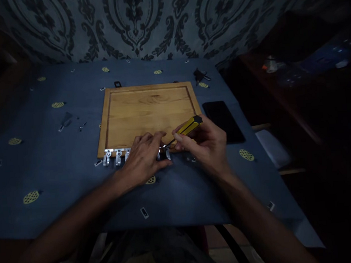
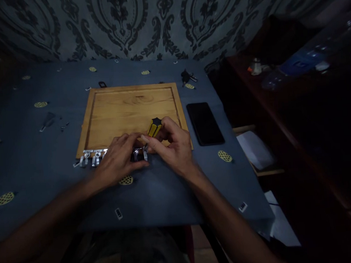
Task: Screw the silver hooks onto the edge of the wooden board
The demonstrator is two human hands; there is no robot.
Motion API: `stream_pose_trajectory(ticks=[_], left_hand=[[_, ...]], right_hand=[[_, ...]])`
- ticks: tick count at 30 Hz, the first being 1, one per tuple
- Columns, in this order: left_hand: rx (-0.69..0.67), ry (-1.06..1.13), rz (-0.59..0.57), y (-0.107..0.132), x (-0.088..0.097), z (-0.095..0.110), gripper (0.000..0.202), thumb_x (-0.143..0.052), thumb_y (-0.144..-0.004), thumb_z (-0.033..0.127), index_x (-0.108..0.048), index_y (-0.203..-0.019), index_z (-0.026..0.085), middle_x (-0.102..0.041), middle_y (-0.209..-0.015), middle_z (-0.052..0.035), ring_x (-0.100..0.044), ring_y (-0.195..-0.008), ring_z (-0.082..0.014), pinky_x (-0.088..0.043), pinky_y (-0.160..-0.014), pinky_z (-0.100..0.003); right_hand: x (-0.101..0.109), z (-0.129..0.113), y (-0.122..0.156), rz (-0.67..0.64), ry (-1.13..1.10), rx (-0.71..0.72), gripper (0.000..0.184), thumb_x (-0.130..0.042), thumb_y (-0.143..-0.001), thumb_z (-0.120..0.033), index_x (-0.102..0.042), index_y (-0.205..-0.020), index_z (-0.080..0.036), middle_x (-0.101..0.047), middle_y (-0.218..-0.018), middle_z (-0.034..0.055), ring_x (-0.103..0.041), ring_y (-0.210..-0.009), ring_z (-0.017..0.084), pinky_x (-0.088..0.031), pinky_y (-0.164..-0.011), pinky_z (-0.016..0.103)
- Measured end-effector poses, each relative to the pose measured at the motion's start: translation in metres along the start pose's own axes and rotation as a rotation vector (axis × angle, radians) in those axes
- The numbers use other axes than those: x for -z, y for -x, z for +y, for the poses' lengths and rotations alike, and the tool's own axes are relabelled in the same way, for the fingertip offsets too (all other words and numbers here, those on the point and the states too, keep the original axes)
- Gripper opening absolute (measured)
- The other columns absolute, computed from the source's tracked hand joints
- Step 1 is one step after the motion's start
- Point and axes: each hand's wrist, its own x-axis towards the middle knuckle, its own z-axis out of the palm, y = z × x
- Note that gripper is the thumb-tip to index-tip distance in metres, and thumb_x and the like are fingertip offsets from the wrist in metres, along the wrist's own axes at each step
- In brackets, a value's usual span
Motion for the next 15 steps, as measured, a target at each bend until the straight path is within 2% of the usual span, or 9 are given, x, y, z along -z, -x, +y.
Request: stream_pose_trajectory(ticks=[4, 7, 9, 12, 15], left_hand=[[0.007, 0.018, -0.003, -0.001, 0.000, 0.000, 0.064, -0.082, -0.081, 0.036, -0.045, -0.131, 0.020, -0.068, -0.112, -0.0066, -0.061, -0.111, -0.0300, -0.044, -0.096, -0.045], [0.008, 0.020, -0.003, -0.001, 0.000, 0.001, 0.066, -0.083, -0.081, 0.033, -0.045, -0.133, 0.020, -0.068, -0.112, -0.0067, -0.061, -0.112, -0.0297, -0.044, -0.097, -0.044], [0.013, 0.017, 0.001, -0.001, 0.000, 0.001, 0.068, -0.083, -0.081, 0.032, -0.044, -0.135, 0.020, -0.067, -0.115, -0.0078, -0.060, -0.114, -0.0297, -0.044, -0.098, -0.044], [0.015, 0.011, 0.015, -0.001, 0.000, 0.001, 0.065, -0.082, -0.081, 0.034, -0.045, -0.134, 0.020, -0.066, -0.118, -0.0085, -0.060, -0.114, -0.0301, -0.044, -0.099, -0.045], [0.011, 0.002, 0.012, -0.001, 0.000, 0.001, 0.061, -0.082, -0.081, 0.033, -0.047, -0.129, 0.021, -0.066, -0.115, -0.0074, -0.061, -0.111, -0.0302, -0.044, -0.097, -0.044]], right_hand=[[0.008, -0.008, -0.001, -0.104, -0.046, -0.019, 0.027, -0.072, -0.086, -0.043, -0.070, -0.103, -0.022, -0.069, -0.080, -0.0006, -0.065, -0.062, 0.012, -0.057, -0.061, 0.028], [0.010, -0.010, -0.003, -0.145, -0.033, 0.027, 0.020, -0.071, -0.088, -0.041, -0.073, -0.095, -0.022, -0.070, -0.083, 0.0005, -0.065, -0.063, 0.012, -0.056, -0.061, 0.028], [0.007, -0.009, -0.004, -0.102, 0.056, 0.102, 0.017, -0.072, -0.087, -0.038, -0.072, -0.083, -0.021, -0.066, -0.075, -0.0007, -0.062, -0.061, 0.012, -0.052, -0.057, 0.027], [-0.001, -0.006, -0.004, 0.041, 0.266, 0.234, 0.029, -0.075, -0.084, -0.038, -0.062, -0.065, -0.021, -0.057, -0.060, -0.0027, -0.056, -0.057, 0.013, -0.045, -0.055, 0.027], [-0.008, -0.003, -0.003, 0.140, 0.356, 0.299, 0.036, -0.074, -0.085, -0.040, -0.055, -0.061, -0.021, -0.052, -0.056, -0.0038, -0.051, -0.054, 0.012, -0.041, -0.053, 0.027]])
